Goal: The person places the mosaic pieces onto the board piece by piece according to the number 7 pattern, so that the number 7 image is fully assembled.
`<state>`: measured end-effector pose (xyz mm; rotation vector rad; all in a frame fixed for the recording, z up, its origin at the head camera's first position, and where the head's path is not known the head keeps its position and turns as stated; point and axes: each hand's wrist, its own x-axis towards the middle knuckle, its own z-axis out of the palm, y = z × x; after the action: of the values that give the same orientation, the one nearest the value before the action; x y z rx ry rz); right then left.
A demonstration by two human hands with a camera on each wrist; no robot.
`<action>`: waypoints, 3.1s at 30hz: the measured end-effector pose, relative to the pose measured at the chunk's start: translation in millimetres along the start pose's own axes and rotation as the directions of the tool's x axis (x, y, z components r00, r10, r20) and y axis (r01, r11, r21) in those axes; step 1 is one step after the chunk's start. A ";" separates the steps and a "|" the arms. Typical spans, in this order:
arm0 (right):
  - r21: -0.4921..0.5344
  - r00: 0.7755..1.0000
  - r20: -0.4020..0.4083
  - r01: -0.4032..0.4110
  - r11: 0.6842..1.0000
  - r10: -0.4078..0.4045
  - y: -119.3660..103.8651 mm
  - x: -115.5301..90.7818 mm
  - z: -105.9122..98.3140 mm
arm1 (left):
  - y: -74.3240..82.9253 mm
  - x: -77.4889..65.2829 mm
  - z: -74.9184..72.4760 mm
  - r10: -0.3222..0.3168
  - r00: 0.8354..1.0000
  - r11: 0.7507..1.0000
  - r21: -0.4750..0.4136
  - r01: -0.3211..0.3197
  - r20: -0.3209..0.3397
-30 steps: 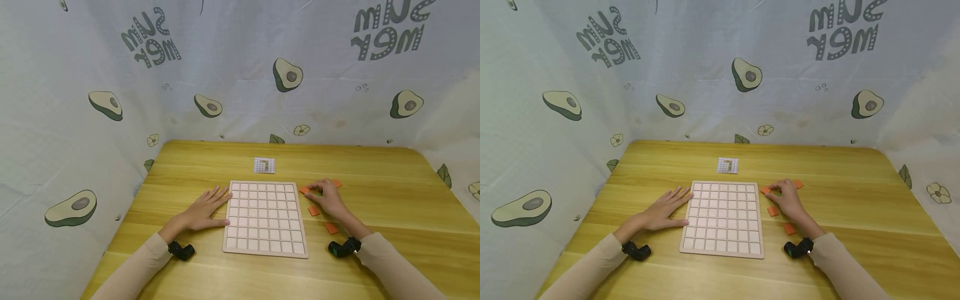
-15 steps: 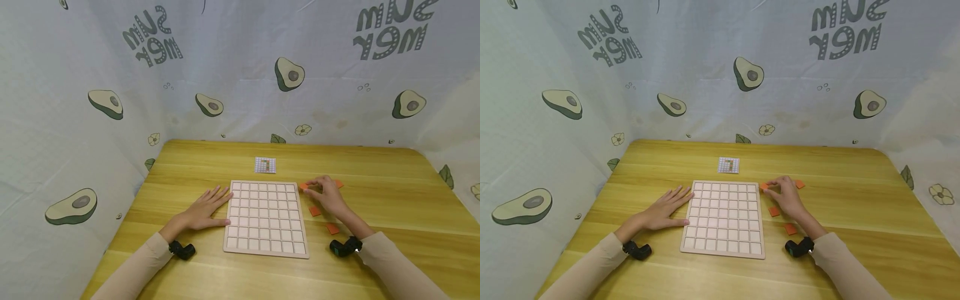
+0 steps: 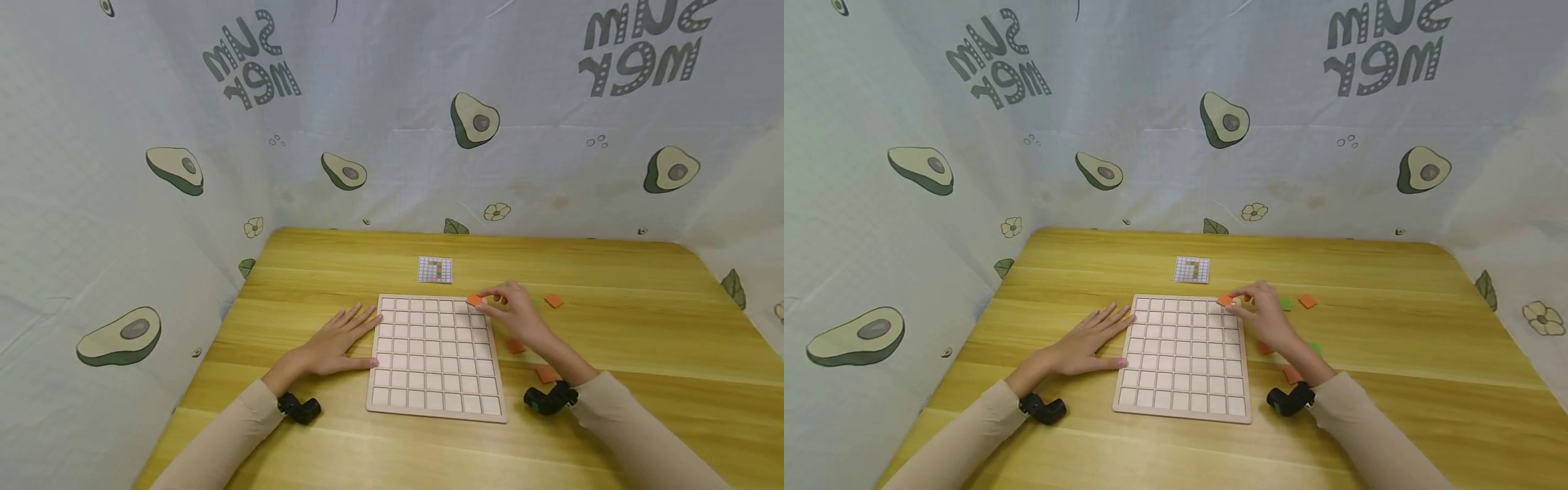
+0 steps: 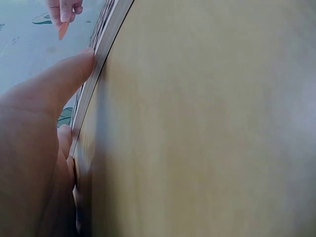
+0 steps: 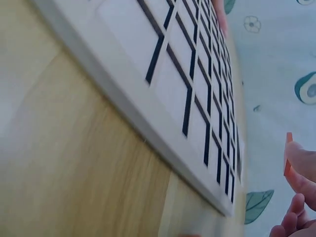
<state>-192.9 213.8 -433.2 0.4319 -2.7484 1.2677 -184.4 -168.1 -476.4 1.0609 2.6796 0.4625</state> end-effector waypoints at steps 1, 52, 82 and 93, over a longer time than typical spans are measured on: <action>0.006 1.000 0.008 -0.002 1.000 0.002 -2.0 1.2 1.5 | 0.0 0.0 0.0 0.000 1.000 1.000 0.000 0.000 0.000; 0.117 0.973 0.230 0.006 0.993 -0.033 -24.5 34.5 84.0 | -1.8 2.1 0.0 -0.024 1.000 1.000 0.011 0.024 0.013; 0.231 0.979 0.202 -0.021 0.973 -0.027 -20.6 30.8 70.0 | -0.8 1.6 1.7 -0.020 1.000 1.000 0.015 0.020 0.015; 0.259 0.987 0.160 -0.035 0.965 -0.007 -11.9 26.2 27.4 | 0.6 1.7 1.4 -0.009 1.000 1.000 -0.006 0.009 -0.001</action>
<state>-213.3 180.1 -437.3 0.5579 -2.7205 1.6783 -184.8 -166.3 -477.6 1.0462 2.6808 0.4697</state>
